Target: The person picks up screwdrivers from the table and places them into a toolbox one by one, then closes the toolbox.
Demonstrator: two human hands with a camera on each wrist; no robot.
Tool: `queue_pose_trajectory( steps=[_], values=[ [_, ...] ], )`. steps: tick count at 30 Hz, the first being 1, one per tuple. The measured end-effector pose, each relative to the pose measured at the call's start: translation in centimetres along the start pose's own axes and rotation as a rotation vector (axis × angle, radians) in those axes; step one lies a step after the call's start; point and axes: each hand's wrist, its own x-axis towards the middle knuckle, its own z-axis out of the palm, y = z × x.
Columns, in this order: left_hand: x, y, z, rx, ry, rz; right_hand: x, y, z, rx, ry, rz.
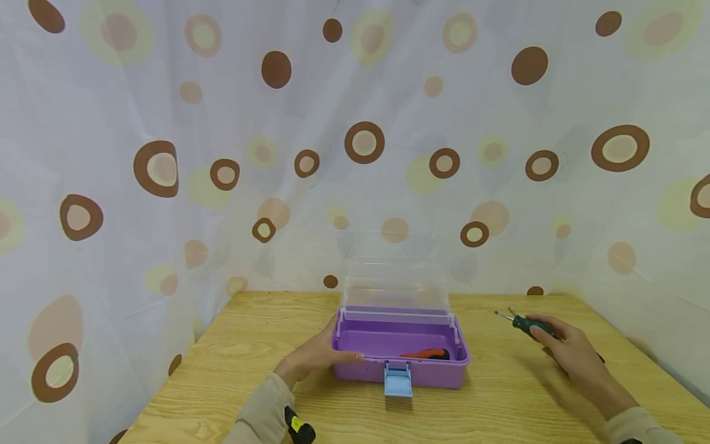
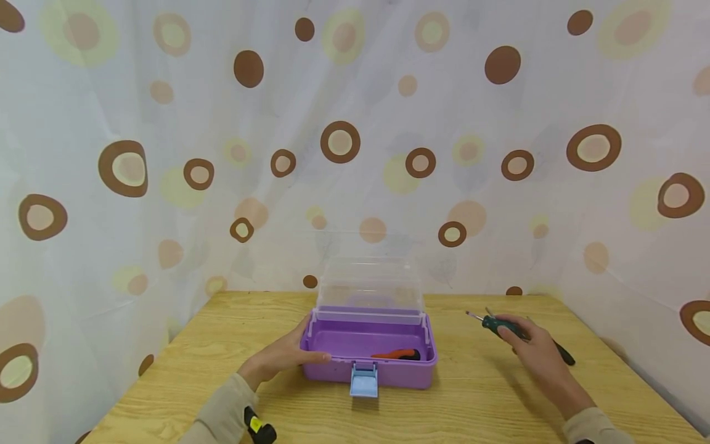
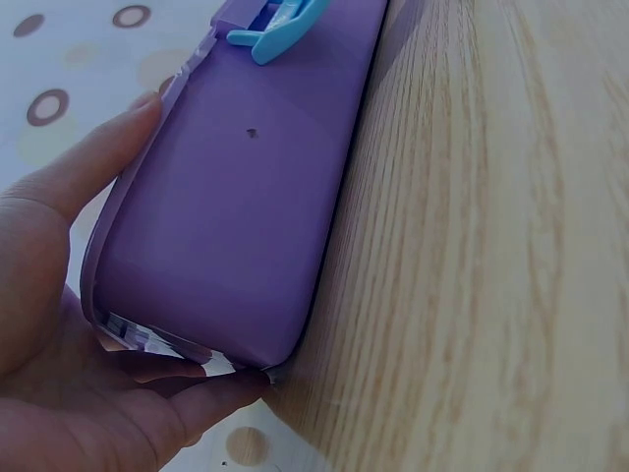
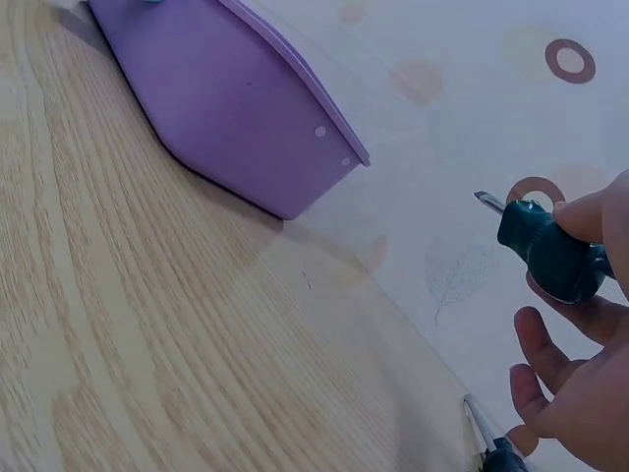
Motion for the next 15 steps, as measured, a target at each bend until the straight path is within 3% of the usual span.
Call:
queue_pose_trajectory(
  steps=[15],
  values=[
    [0.0, -0.1, -0.1, 0.009, -0.006, 0.003, 0.2, -1.4, 1.0, 0.299, -0.119, -0.031]
  ],
)
